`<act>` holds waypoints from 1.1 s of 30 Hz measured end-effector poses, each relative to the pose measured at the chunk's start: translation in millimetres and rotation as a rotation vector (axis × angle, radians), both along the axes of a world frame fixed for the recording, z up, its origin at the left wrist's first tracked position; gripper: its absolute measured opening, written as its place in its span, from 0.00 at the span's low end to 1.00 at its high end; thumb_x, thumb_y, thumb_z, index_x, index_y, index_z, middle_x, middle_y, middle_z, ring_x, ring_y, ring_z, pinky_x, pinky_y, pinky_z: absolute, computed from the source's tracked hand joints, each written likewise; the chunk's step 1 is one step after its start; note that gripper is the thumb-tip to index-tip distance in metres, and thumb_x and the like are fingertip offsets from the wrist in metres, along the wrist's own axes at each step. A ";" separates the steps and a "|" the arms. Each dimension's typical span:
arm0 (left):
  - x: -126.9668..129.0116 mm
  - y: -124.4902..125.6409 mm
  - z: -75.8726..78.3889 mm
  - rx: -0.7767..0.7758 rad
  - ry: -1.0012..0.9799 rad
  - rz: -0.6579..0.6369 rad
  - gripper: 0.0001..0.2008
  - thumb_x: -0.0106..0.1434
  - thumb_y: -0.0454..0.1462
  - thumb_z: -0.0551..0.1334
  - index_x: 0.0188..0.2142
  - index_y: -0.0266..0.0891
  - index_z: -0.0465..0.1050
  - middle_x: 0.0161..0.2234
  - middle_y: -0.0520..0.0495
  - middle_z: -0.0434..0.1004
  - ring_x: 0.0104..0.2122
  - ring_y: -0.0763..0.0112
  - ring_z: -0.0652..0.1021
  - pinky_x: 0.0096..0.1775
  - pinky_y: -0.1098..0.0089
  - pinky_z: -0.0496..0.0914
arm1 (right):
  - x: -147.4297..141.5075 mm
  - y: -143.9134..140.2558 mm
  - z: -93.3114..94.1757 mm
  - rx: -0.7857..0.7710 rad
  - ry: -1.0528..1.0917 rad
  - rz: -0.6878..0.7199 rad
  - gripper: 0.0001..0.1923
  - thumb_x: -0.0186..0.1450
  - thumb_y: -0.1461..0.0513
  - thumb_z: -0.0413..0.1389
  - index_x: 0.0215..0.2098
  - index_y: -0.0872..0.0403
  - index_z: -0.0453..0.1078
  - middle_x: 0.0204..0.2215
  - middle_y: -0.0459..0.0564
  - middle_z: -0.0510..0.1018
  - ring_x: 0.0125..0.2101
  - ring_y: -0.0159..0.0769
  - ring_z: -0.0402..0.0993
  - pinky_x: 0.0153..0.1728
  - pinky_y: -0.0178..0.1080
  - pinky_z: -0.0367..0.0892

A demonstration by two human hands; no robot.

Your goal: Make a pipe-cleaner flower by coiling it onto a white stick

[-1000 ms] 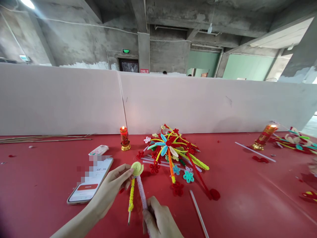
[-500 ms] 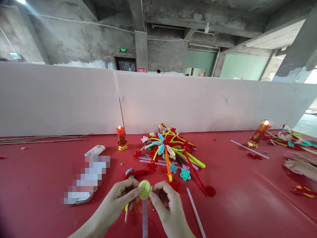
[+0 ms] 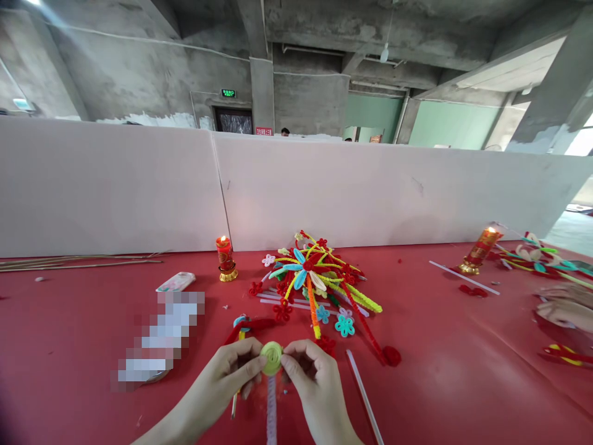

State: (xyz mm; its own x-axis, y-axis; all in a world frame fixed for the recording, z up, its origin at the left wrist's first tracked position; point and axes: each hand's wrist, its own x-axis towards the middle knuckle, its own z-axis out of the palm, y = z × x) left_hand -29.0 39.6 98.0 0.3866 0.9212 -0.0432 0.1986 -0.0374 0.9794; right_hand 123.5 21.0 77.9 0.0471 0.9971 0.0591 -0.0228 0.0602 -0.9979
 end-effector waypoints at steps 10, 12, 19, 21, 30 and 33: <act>3.2 -2.4 -8.0 0.030 0.064 0.029 0.13 0.59 0.43 0.54 0.23 0.38 0.63 0.18 0.57 0.58 0.19 0.77 0.61 0.22 0.74 0.56 | -2.3 -0.1 2.4 -0.111 0.091 -0.053 0.10 0.49 0.57 0.62 0.25 0.55 0.72 0.22 0.47 0.75 0.27 0.36 0.70 0.29 0.33 0.65; 3.3 -3.5 -8.9 0.046 0.084 0.034 0.14 0.60 0.44 0.53 0.24 0.38 0.63 0.19 0.57 0.58 0.19 0.76 0.62 0.23 0.74 0.56 | -1.8 0.5 1.5 -0.122 0.108 -0.046 0.10 0.49 0.58 0.63 0.25 0.56 0.72 0.23 0.47 0.76 0.27 0.36 0.70 0.30 0.33 0.65; 4.6 -5.7 -12.0 0.050 0.086 0.031 0.13 0.60 0.43 0.53 0.24 0.38 0.62 0.19 0.57 0.58 0.20 0.76 0.61 0.23 0.74 0.57 | -0.7 1.1 1.0 -0.161 0.222 0.002 0.07 0.47 0.62 0.63 0.24 0.56 0.71 0.21 0.44 0.74 0.26 0.33 0.69 0.30 0.32 0.64; 4.4 -5.6 -13.0 0.048 0.082 0.024 0.13 0.60 0.43 0.53 0.24 0.38 0.62 0.19 0.57 0.58 0.20 0.76 0.61 0.23 0.74 0.57 | -1.1 1.7 0.0 -0.183 0.266 0.016 0.08 0.47 0.62 0.63 0.24 0.56 0.71 0.21 0.44 0.73 0.26 0.33 0.69 0.30 0.32 0.64; 4.1 -5.6 -16.0 0.052 0.063 0.019 0.14 0.60 0.44 0.53 0.24 0.38 0.64 0.19 0.56 0.59 0.19 0.76 0.62 0.23 0.74 0.58 | -2.3 1.9 -7.1 -0.242 0.341 0.028 0.08 0.47 0.62 0.63 0.24 0.57 0.71 0.21 0.45 0.73 0.24 0.32 0.70 0.31 0.35 0.66; 4.1 -5.9 -16.2 0.050 0.061 0.014 0.14 0.60 0.44 0.53 0.25 0.38 0.64 0.20 0.56 0.60 0.20 0.76 0.63 0.23 0.75 0.58 | -3.0 1.7 -8.4 -0.260 0.324 0.021 0.08 0.47 0.62 0.63 0.24 0.57 0.71 0.21 0.46 0.74 0.24 0.33 0.71 0.30 0.36 0.67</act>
